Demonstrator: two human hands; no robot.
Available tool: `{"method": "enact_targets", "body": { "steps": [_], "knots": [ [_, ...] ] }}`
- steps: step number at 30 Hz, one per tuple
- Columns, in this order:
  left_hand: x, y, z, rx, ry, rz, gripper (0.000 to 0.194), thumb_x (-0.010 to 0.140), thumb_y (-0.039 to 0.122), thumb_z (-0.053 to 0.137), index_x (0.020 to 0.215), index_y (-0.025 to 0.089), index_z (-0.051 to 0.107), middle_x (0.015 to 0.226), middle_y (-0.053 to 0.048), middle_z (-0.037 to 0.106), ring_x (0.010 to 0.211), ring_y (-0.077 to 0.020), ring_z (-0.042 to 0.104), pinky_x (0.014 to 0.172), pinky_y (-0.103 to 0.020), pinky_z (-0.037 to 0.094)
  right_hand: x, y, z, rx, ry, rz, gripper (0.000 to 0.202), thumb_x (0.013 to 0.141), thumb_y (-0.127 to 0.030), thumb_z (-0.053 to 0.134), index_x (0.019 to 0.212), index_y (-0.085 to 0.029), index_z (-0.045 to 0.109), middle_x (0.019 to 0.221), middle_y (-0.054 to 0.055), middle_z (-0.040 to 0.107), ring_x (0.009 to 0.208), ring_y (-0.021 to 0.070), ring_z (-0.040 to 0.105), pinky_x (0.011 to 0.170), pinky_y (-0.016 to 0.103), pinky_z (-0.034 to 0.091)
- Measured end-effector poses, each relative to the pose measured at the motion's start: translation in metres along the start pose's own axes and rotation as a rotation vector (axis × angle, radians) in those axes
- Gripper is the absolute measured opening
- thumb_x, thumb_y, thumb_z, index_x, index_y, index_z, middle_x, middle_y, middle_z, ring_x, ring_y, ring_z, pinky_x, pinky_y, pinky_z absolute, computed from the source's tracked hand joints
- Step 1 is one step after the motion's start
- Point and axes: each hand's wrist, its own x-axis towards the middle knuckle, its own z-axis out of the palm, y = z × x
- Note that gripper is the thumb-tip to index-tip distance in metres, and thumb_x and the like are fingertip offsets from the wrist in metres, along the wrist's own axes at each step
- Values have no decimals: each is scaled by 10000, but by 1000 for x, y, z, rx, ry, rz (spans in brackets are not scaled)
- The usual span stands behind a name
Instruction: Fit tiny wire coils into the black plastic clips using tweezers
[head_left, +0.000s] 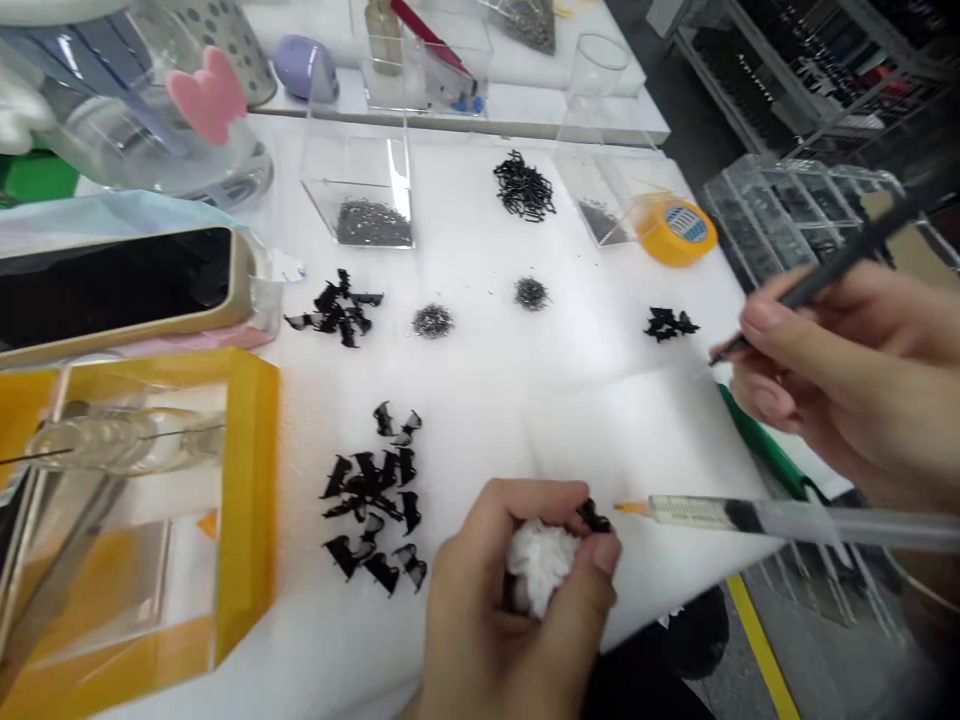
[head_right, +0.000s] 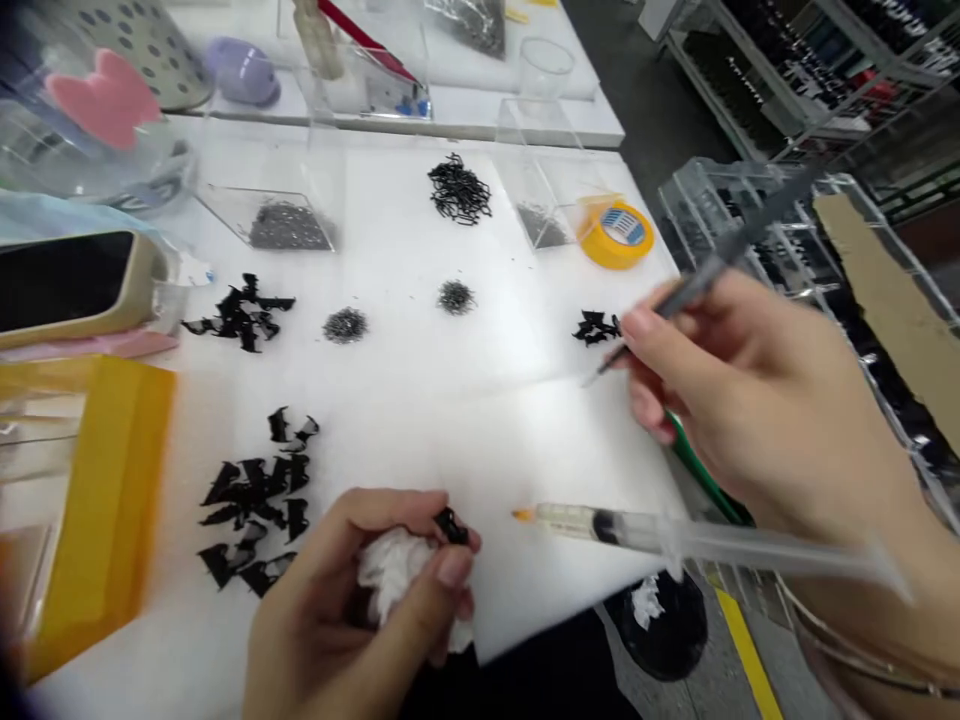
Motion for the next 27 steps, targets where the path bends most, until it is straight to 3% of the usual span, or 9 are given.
{"method": "enact_targets", "body": {
  "steps": [2,4,7,9,13,19,27],
  "knots": [
    [1,5,1,-14,-38,45,109,674,239,710,758,267,645,546,65,621,430,-57,507,383,-102,399,-26,18,-25,38,63,42,208,653,-270,751,779,-190,606,454,-26,457,305,93,406,272,190,265],
    [-1,6,2,-5,-48,51,122,678,211,708,763,267,639,487,82,597,383,-31,463,379,-69,378,-58,30,-31,64,95,64,158,717,-275,702,805,-192,601,404,-43,415,272,75,356,254,173,231],
    [-11,1,0,66,-25,13,150,660,231,725,771,274,634,507,83,616,381,-44,490,373,-78,405,-102,33,-13,83,91,192,123,787,-276,639,836,-205,553,397,-57,436,265,72,375,242,143,257],
    [-19,-4,-1,111,-28,-18,152,657,256,731,770,265,630,511,75,622,379,-59,512,369,-100,418,-120,27,5,68,66,180,148,807,-291,621,885,-207,528,408,-58,487,257,74,401,240,126,293],
    [-29,-13,0,142,-8,-27,143,696,230,721,794,250,620,517,83,607,381,-41,520,392,-90,414,-126,15,22,-30,-44,167,138,838,-312,585,888,-199,523,403,-67,507,299,54,459,290,74,351],
    [-29,-18,2,204,-49,44,151,749,198,687,857,259,601,617,91,625,430,-51,582,417,-99,467,-121,18,17,-128,-112,111,143,838,-322,584,875,-190,542,429,-69,530,334,44,495,338,66,393],
    [-30,-18,-1,164,-29,24,162,728,170,701,836,258,618,613,86,625,423,-51,566,402,-102,470,-124,20,21,-42,-76,99,144,858,-324,559,898,-191,522,418,-71,515,308,40,461,291,66,331]
  ]
}}
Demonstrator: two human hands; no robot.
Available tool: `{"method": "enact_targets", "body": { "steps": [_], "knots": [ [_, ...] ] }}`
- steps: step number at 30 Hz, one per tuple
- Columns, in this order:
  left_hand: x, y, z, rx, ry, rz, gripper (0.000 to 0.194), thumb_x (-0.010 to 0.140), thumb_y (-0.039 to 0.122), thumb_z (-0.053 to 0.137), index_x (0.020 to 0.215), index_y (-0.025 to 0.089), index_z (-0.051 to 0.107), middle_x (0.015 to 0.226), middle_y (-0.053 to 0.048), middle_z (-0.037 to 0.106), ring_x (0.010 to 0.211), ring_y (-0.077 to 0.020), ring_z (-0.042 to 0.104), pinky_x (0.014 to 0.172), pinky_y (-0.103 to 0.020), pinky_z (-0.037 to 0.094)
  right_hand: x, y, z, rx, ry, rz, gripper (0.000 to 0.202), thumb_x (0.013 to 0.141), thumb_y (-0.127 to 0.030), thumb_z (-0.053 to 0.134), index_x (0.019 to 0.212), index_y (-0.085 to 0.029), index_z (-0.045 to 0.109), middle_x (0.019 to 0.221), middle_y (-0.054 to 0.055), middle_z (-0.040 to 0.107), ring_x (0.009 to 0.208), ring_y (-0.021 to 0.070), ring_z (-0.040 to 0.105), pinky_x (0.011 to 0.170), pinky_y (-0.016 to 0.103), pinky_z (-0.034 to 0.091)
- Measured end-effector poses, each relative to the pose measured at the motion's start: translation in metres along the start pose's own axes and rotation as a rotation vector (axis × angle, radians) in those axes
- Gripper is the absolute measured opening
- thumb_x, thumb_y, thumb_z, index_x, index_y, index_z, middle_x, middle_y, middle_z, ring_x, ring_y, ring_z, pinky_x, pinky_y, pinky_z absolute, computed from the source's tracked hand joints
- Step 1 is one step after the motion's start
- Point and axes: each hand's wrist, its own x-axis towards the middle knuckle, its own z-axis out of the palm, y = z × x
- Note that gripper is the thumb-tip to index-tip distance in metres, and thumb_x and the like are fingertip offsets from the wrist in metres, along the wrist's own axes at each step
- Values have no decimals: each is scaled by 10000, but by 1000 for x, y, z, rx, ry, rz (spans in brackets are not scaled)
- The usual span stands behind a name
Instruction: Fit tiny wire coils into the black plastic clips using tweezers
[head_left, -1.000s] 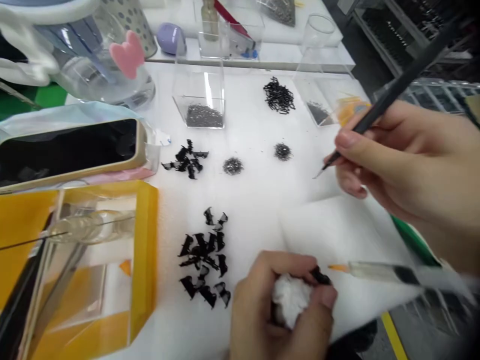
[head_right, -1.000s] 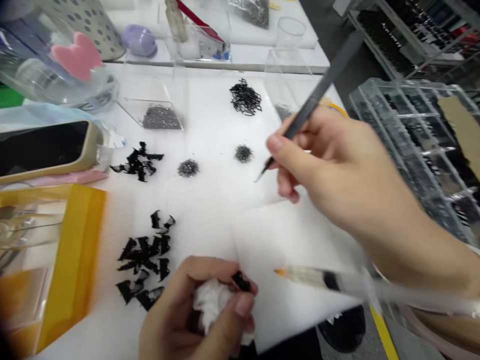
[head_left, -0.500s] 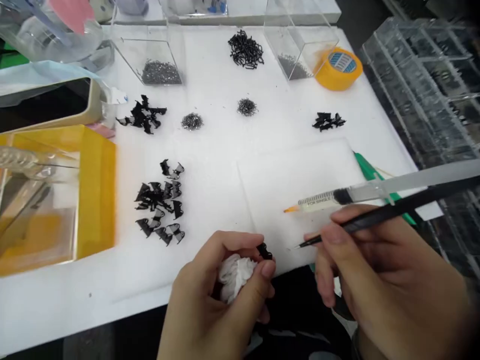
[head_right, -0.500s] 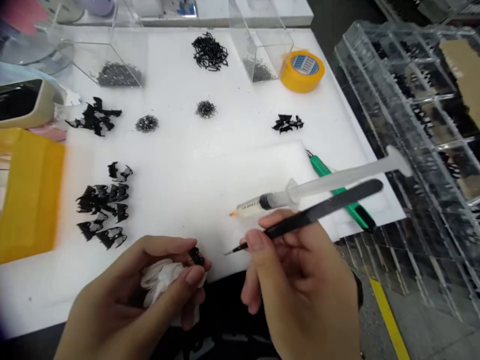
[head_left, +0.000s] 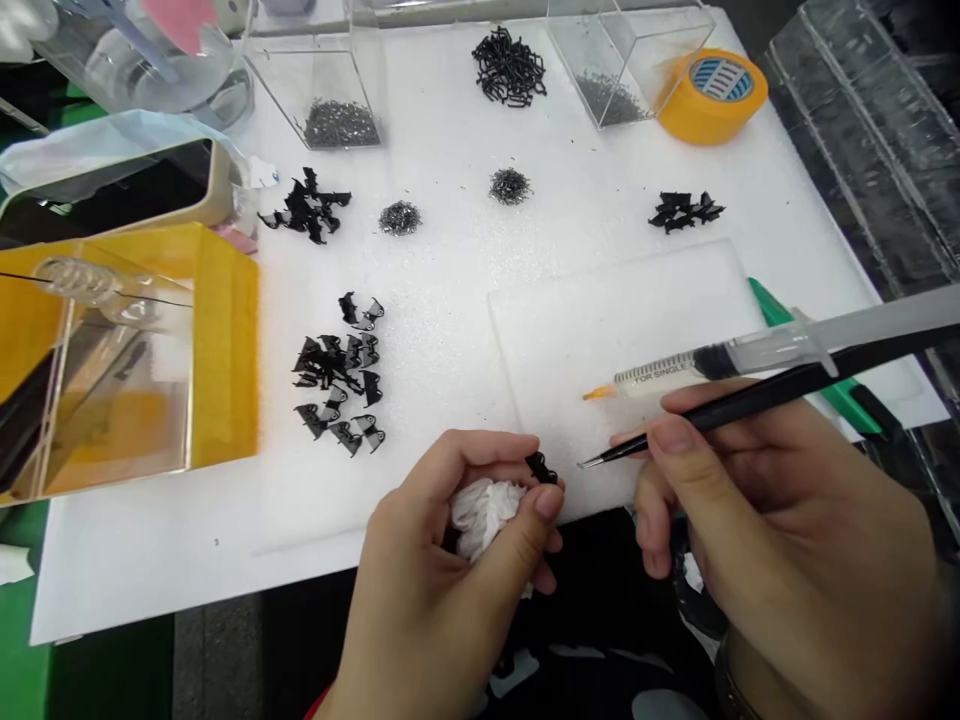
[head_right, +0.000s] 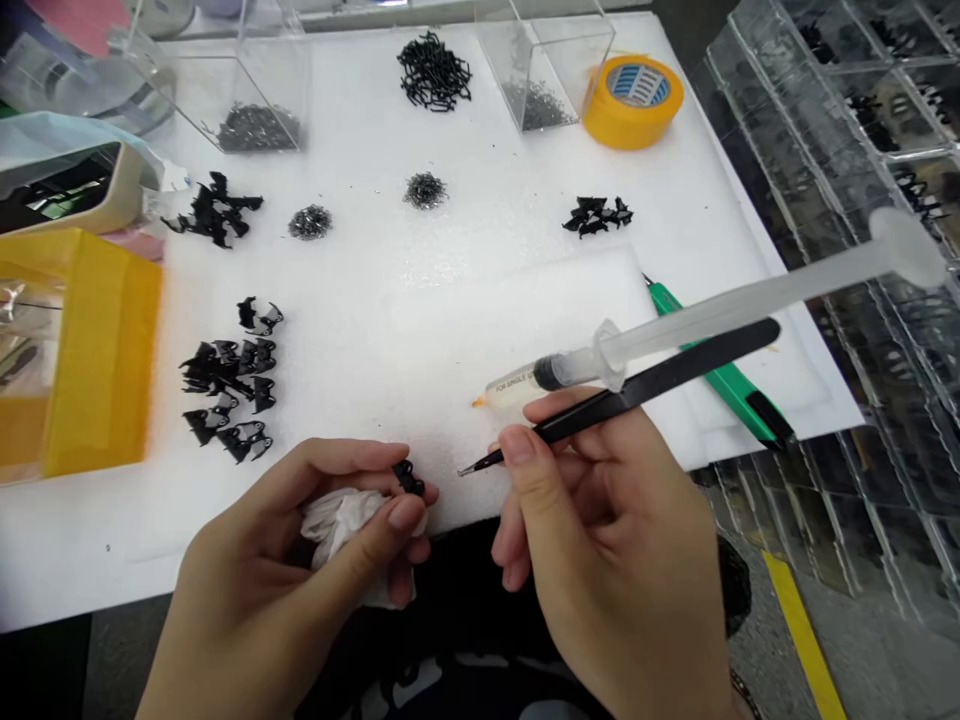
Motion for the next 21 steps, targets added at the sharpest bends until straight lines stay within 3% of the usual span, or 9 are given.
{"method": "enact_targets", "body": {
  "steps": [5,21],
  "knots": [
    [1,1,2,-10,26,10,160,717,161,707,828,242,625,581,75,629,420,-62,571,400,-107,473,1,1,0,-15,6,-23,135,865,-313,552,881,-184,519,416,-74,514,305,35,458,295,60,334],
    [4,-7,-3,53,-72,66,177,761,184,684,888,282,610,651,90,639,442,-49,595,422,-94,491,2,1,-2,13,-1,38,133,852,-328,568,854,-200,531,403,-71,503,288,27,428,285,50,305]
  ]
}}
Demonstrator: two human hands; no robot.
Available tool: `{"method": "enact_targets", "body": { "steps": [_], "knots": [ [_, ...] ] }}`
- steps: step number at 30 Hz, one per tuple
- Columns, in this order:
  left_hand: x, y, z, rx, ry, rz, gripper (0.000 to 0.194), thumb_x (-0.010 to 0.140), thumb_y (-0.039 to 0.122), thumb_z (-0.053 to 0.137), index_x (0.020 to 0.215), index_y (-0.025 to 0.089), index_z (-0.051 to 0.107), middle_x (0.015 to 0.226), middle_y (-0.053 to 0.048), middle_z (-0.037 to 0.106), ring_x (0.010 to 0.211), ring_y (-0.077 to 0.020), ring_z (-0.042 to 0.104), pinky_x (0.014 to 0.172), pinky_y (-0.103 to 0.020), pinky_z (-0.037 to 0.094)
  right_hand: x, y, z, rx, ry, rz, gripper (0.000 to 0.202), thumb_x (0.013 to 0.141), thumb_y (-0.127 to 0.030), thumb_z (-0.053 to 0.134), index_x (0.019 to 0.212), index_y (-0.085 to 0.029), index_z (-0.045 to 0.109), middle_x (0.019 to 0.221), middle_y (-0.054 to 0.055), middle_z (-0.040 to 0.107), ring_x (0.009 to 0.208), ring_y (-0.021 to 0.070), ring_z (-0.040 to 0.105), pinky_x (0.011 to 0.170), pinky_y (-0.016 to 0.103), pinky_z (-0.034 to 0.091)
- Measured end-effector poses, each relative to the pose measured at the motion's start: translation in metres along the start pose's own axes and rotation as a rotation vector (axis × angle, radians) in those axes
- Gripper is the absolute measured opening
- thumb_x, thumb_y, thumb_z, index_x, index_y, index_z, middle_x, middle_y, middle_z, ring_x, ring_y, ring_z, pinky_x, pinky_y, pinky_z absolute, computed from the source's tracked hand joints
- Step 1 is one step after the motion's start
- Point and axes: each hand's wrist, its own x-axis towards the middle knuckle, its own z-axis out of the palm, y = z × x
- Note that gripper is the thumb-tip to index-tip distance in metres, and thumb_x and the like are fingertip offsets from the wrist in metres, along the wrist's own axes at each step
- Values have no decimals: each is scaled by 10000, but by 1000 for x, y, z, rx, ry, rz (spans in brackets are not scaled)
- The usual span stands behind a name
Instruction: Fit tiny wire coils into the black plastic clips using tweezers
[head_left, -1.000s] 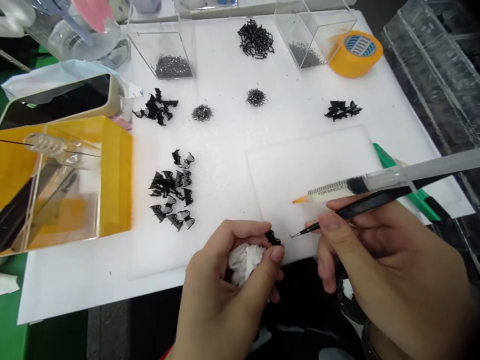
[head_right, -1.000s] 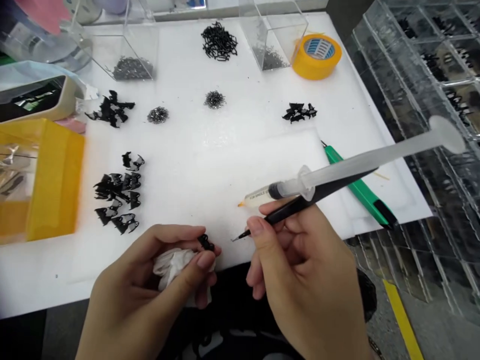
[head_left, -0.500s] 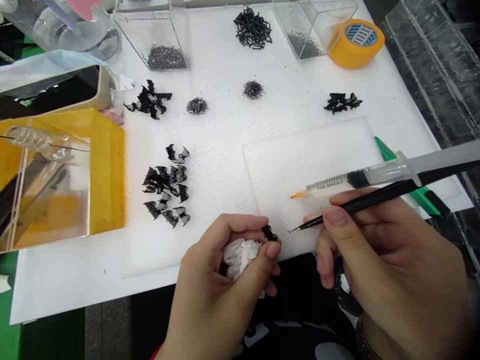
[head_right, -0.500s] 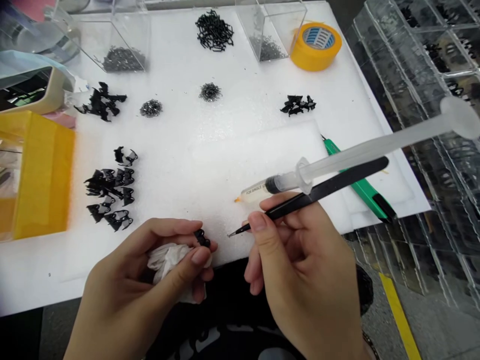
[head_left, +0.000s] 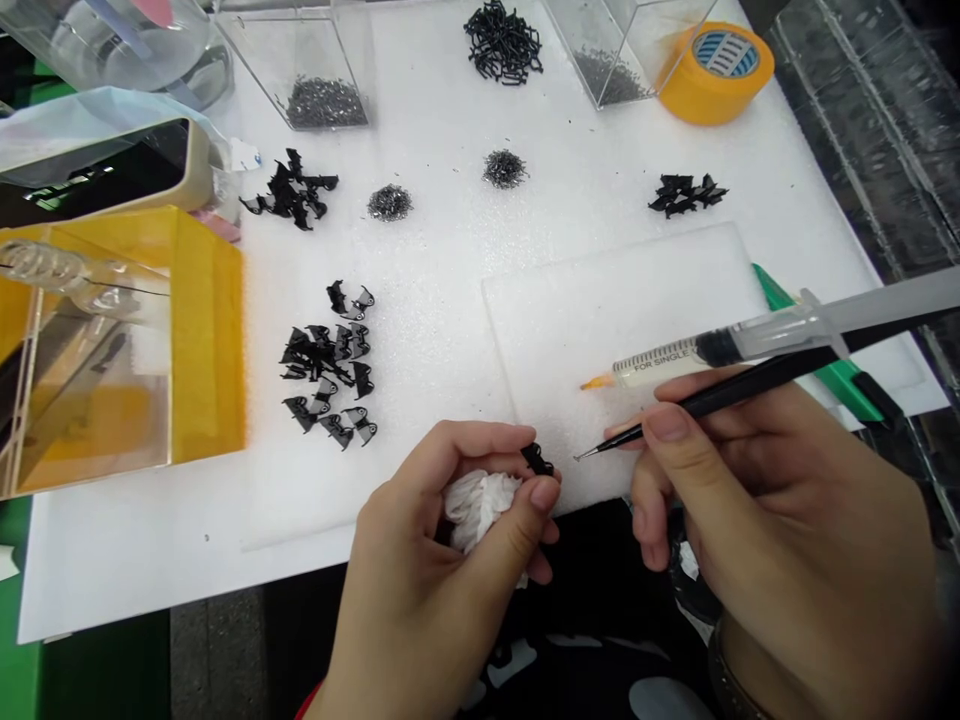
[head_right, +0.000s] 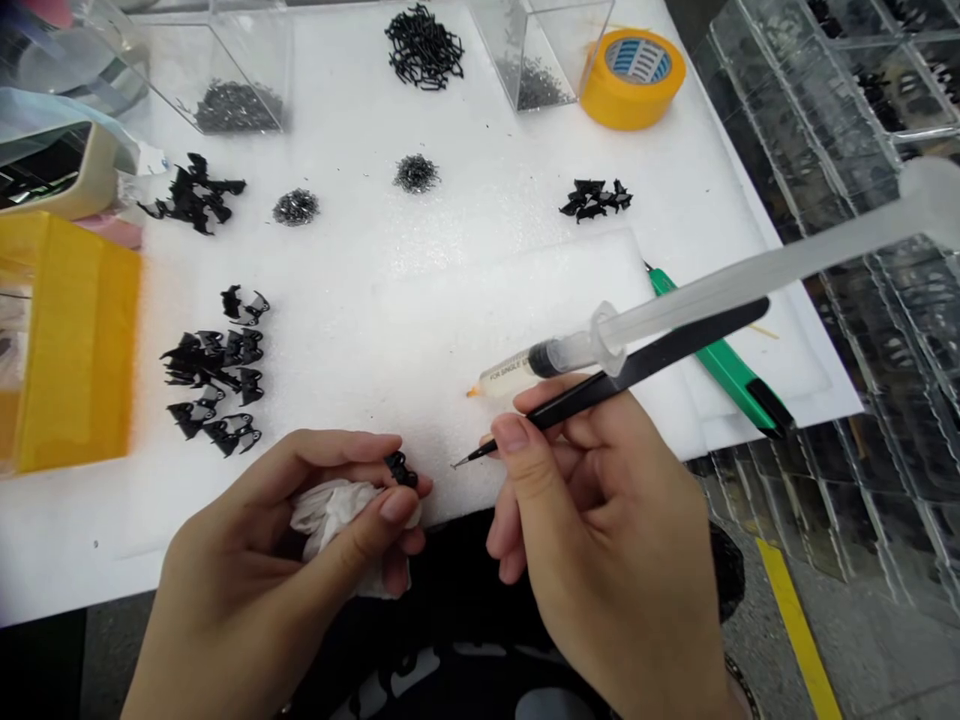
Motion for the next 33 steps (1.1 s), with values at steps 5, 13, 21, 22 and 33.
{"method": "enact_targets", "body": {
  "steps": [5,13,21,22,33],
  "knots": [
    [0,3,1,-19,17,-18,174,756,167,683,875,280,627,636,85,636,448,-57,594,431,-107,497,-4,4,2,201,-8,23,124,833,-320,591,883,-230,523,426,-66,487,300,61,425,280,118,326],
    [0,4,-1,-59,-47,-15,194,746,144,689,839,312,665,692,83,632,465,-49,601,434,-103,498,-13,2,16,263,57,-99,41,850,-224,544,869,-234,510,468,-72,427,332,63,427,299,176,324],
    [1,6,1,-38,5,-22,225,719,114,699,811,319,682,628,85,629,432,-54,586,413,-102,472,-11,5,8,79,-5,-76,62,840,-274,572,867,-250,522,636,-51,517,454,37,489,376,170,360],
    [1,6,1,-42,-11,-19,227,717,117,703,812,323,682,634,85,631,434,-54,588,413,-102,473,-11,5,8,79,-4,-80,63,840,-277,573,863,-250,521,639,-52,516,455,35,486,373,172,352],
    [1,6,3,1,39,9,202,729,113,683,809,298,687,556,79,625,415,-52,568,407,-93,460,-10,3,8,24,-2,-113,47,854,-295,551,868,-256,529,666,-45,542,474,40,500,392,169,395]
  ]
}}
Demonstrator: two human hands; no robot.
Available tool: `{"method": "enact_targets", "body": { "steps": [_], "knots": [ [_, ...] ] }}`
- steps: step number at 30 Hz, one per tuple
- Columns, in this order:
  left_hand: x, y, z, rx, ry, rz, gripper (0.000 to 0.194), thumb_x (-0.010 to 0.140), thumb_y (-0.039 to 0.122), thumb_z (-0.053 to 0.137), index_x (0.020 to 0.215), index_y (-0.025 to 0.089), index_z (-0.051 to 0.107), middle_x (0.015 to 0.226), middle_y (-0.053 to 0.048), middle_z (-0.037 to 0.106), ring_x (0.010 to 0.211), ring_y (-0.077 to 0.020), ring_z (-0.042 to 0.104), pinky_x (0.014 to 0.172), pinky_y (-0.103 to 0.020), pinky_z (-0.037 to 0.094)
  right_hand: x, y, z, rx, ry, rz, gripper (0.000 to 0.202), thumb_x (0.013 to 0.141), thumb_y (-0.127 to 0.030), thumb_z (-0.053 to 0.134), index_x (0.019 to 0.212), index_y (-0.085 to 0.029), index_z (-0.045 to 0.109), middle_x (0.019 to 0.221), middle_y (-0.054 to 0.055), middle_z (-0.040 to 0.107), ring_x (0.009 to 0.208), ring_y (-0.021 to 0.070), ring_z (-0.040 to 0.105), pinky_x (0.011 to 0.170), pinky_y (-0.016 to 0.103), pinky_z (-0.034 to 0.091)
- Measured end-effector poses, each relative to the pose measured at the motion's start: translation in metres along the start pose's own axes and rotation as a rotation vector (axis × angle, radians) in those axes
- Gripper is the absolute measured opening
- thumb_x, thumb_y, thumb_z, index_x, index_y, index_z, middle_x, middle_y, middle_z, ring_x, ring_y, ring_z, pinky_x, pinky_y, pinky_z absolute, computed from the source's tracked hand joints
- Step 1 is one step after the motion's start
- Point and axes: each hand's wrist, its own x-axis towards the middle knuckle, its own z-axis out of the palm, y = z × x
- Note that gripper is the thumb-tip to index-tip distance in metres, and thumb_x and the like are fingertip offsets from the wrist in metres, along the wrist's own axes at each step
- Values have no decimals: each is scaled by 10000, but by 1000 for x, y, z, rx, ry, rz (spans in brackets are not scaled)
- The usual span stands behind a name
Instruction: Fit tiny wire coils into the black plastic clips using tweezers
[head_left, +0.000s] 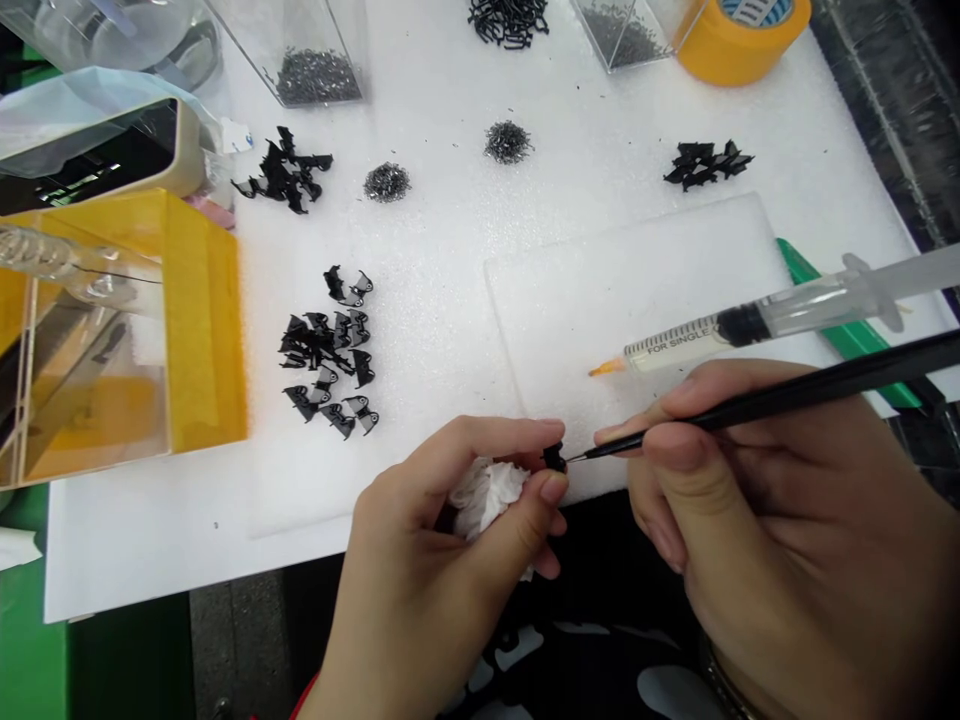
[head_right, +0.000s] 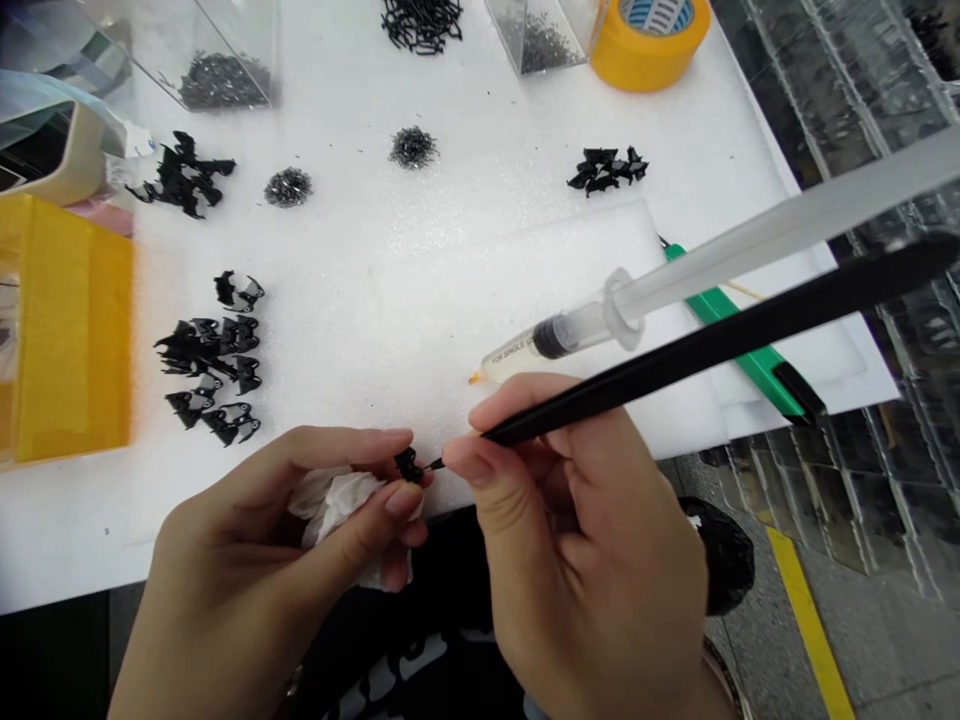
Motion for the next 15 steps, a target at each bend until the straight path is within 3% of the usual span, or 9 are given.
{"method": "enact_targets", "body": {
  "steps": [5,9,15],
  "knots": [
    [4,-6,-9,13,-130,35,244,756,143,677,861,362,655,630,112,644,453,-44,599,432,-90,493,1,3,1,161,8,-65,63,862,-218,539,925,-218,535,674,-25,562,431,30,472,332,141,355],
    [3,-9,-12,15,-138,38,260,766,145,669,868,384,648,646,120,645,460,-44,604,432,-94,503,2,3,1,179,-35,-62,49,867,-212,534,915,-204,532,657,-31,560,426,27,477,332,127,366],
    [1,-8,-9,25,-124,64,250,762,140,671,868,365,658,607,103,647,470,-55,616,444,-90,503,1,2,1,121,2,-13,67,856,-261,554,886,-203,545,609,-40,546,406,31,472,322,134,354]
  ]
}}
